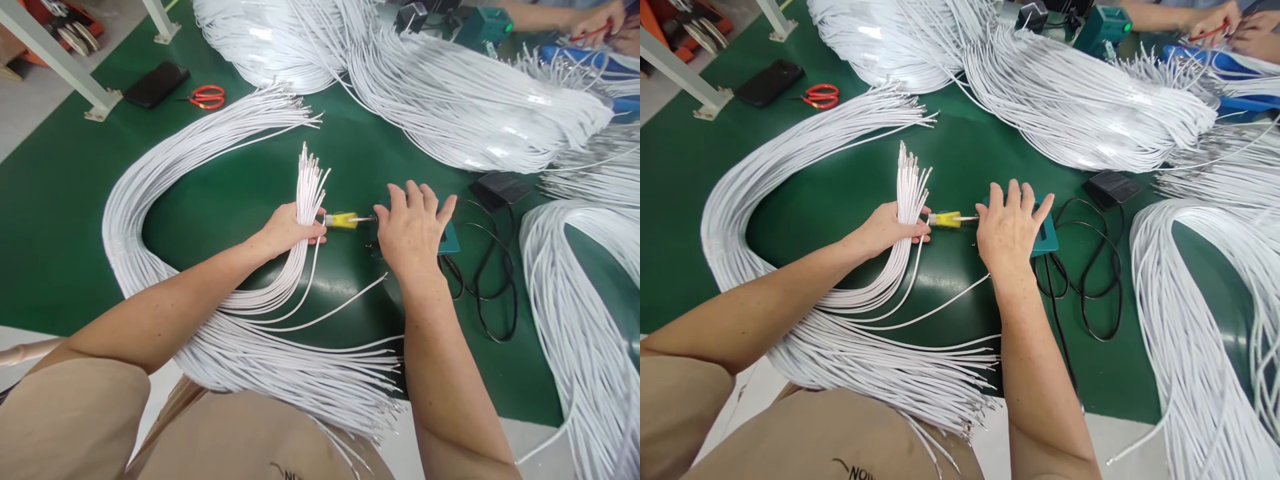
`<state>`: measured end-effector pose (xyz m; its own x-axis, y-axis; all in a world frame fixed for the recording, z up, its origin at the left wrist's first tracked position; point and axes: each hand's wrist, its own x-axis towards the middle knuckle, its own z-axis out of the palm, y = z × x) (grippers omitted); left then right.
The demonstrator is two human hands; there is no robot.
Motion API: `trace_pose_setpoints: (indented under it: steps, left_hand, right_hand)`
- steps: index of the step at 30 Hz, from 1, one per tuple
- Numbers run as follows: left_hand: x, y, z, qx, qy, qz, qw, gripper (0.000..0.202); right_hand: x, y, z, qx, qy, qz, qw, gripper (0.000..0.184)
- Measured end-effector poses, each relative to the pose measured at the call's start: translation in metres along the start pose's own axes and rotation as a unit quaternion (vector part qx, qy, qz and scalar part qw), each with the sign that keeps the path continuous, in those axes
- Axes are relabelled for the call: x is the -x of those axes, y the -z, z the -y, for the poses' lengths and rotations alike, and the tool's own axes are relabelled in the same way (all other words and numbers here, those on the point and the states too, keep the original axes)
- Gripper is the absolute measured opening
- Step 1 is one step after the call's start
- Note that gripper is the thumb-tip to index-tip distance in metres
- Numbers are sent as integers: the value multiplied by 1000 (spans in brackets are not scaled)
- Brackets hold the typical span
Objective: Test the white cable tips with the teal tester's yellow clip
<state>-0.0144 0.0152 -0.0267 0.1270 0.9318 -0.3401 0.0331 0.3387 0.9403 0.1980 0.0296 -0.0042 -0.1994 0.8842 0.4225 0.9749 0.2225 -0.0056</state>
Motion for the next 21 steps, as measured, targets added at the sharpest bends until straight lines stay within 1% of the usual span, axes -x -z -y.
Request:
trace_pose_setpoints:
  steps: [2, 5, 7, 8, 9, 11, 12, 13, 14, 15, 17, 20, 21]
  left_hand:
    - [2, 3, -2, 9, 5, -3, 1000, 47]
    - [5, 7, -7, 26, -3, -11, 1000, 47]
    - [8, 9, -10, 49, -25, -15, 998, 47]
    - [9, 9, -11, 60, -40, -16, 997, 47]
    - [10, 9, -12, 71, -55, -15, 996, 46]
    - [12, 8, -14, 87, -73, -9, 993, 46]
    - [12, 7, -14, 91, -77, -7, 993, 47]
    - [12, 7, -14, 92, -78, -7, 993, 48]
    - [13, 6, -14, 89, -80, -9, 993, 49]
    - [13, 6, -14, 82, -84, -13, 993, 51]
    - [13, 6, -13, 62, -94, -22, 993, 53]
    - [12, 6, -13, 47, -84, -30, 995, 51]
    - [12, 6, -13, 48, -73, -31, 996, 48]
  right_hand:
    - [0, -3, -3, -2, 0, 10, 1000, 38]
    - [-2, 1, -2, -40, 6, -4, 999, 35]
    - [-2, 11, 5, -122, 40, -4, 992, 30]
    - [-2, 17, 11, -181, 74, 11, 981, 27]
    - [0, 23, 17, -245, 115, 37, 962, 24]
    - [3, 34, 31, -346, 212, 127, 905, 20]
    - [6, 37, 39, -367, 249, 174, 879, 19]
    - [8, 39, 46, -367, 273, 216, 863, 18]
    - [11, 39, 52, -355, 288, 251, 854, 18]
    - [13, 38, 57, -336, 294, 277, 851, 18]
    - [16, 35, 64, -305, 295, 311, 850, 19]
    - [18, 34, 67, -299, 273, 349, 845, 19]
    - [18, 36, 66, -306, 262, 374, 835, 19]
